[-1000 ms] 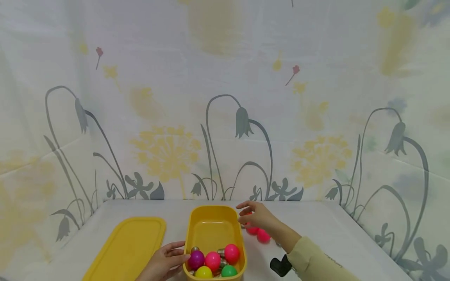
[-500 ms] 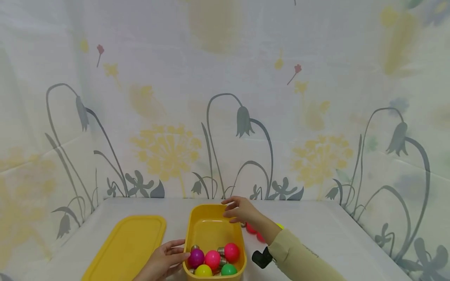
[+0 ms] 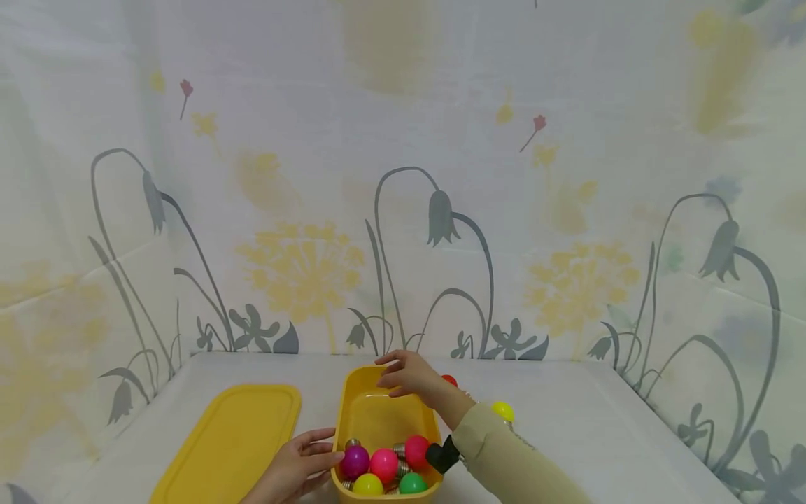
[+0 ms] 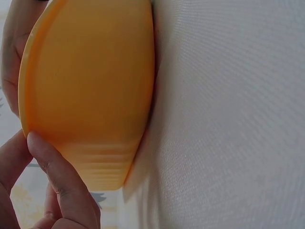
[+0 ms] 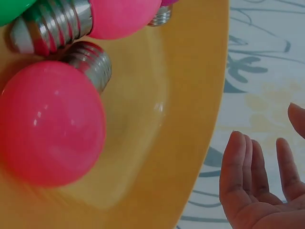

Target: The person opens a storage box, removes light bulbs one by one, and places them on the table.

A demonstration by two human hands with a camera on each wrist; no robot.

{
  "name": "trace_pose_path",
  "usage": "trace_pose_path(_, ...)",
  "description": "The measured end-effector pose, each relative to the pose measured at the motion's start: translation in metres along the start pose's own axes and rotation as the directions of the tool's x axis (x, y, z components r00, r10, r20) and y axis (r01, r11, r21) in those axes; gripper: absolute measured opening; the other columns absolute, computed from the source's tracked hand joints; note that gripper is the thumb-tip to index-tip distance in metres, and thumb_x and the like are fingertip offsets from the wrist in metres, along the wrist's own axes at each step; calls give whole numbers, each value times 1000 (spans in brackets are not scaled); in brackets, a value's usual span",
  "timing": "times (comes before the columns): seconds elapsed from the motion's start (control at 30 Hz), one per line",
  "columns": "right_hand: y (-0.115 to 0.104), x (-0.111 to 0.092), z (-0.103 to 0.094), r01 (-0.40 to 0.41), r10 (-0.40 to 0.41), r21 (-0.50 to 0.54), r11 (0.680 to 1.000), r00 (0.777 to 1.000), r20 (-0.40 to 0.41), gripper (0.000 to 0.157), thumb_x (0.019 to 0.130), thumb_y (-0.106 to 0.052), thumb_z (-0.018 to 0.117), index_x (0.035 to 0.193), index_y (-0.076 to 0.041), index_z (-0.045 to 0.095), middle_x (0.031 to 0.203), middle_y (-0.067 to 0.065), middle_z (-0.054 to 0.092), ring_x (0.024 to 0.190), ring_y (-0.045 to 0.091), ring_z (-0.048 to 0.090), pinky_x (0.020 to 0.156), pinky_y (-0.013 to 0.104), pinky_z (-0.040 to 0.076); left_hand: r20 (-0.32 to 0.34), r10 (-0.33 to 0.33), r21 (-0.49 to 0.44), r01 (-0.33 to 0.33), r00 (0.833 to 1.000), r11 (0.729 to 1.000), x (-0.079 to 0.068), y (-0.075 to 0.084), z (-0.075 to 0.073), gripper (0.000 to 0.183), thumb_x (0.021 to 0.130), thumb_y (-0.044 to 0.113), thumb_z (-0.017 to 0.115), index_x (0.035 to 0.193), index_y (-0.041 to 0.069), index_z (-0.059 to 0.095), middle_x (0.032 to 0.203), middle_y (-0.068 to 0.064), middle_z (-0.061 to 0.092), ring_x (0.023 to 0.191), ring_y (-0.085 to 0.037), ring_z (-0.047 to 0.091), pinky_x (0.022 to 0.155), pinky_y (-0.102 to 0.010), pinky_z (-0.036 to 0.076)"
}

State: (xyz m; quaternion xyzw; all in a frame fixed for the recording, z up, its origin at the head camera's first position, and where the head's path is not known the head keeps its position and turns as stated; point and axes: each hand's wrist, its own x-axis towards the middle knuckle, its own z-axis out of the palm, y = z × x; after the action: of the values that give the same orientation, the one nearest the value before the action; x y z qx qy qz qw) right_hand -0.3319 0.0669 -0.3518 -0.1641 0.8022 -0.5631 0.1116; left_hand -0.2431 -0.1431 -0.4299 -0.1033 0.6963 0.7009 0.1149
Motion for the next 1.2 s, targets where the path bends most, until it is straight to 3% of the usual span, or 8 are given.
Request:
trace_pose_path(0.2, 7, 8, 14, -24, 24, 0, 1000, 997, 78, 32, 83, -4, 68, 114, 0, 58, 96, 10, 60, 86, 27, 63, 75, 37, 54, 29, 3, 4, -3, 1000, 1000, 0, 1, -3, 69, 77, 18, 77, 131, -7, 42, 103, -17, 57, 80, -20, 58, 77, -34, 53)
trace_pose_path(0.37, 10, 13, 21, -50, 64, -69, 996, 973, 221, 28, 82, -3, 69, 108, -1, 60, 96, 10, 60, 87, 27, 62, 77, 40, 53, 64, 24, -13, -24, 998, 1000, -1, 3, -4, 68, 79, 18, 75, 131, -8, 41, 103, -16, 57, 81, -19, 57, 78, -35, 53)
trace_pose_path(0.57, 12, 16, 26, -25, 98, -189, 982, 916, 388, 23, 81, -1, 70, 103, -2, 63, 97, 10, 62, 85, 21, 60, 79, 42, 52, 85, 46, -38, -43, 995, 998, -2, 5, -2, 63, 82, 15, 73, 130, -9, 41, 101, -14, 57, 80, -18, 57, 78, -35, 53)
trace_pose_path(0.7, 13, 14, 31, -4, 144, -266, 964, 849, 508, 25, 79, -1, 71, 103, -4, 63, 99, 6, 62, 84, 19, 59, 77, 37, 53, 77, 45, -34, -42, 996, 999, -4, 4, -3, 64, 81, 15, 73, 130, -9, 41, 100, -13, 58, 79, -17, 57, 77, -33, 53)
trace_pose_path(0.8, 14, 13, 36, 9, 192, -322, 947, 787, 586, 26, 79, 1, 70, 103, -6, 62, 98, 3, 60, 85, 17, 58, 75, 31, 53, 75, 52, -30, -50, 996, 998, -5, 3, -4, 64, 80, 16, 74, 130, -9, 42, 99, -12, 59, 78, -17, 57, 76, -33, 53)
trace_pose_path(0.93, 13, 14, 39, 69, 209, -375, 924, 731, 650, 24, 80, 4, 69, 102, -6, 63, 95, 0, 60, 86, 12, 55, 75, 24, 51, 70, 57, -38, -54, 996, 998, -5, 3, -4, 63, 80, 16, 74, 129, -9, 43, 98, -11, 58, 78, -17, 57, 76, -32, 53)
trace_pose_path(1.03, 12, 14, 40, 103, 199, -384, 918, 717, 668, 22, 81, 4, 68, 102, -4, 64, 92, -1, 61, 83, 10, 54, 75, 20, 49, 62, 47, -34, -45, 997, 998, -4, 3, -3, 63, 80, 16, 74, 129, -9, 43, 98, -12, 59, 78, -17, 57, 76, -32, 53)
trace_pose_path(1.2, 7, 8, 39, 112, 188, -383, 917, 724, 663, 21, 81, 3, 68, 101, -4, 65, 89, 0, 62, 82, 10, 54, 74, 20, 49, 55, 37, -24, -36, 998, 999, -5, 3, -2, 65, 79, 17, 75, 128, -9, 43, 98, -12, 59, 77, -17, 56, 76, -33, 54)
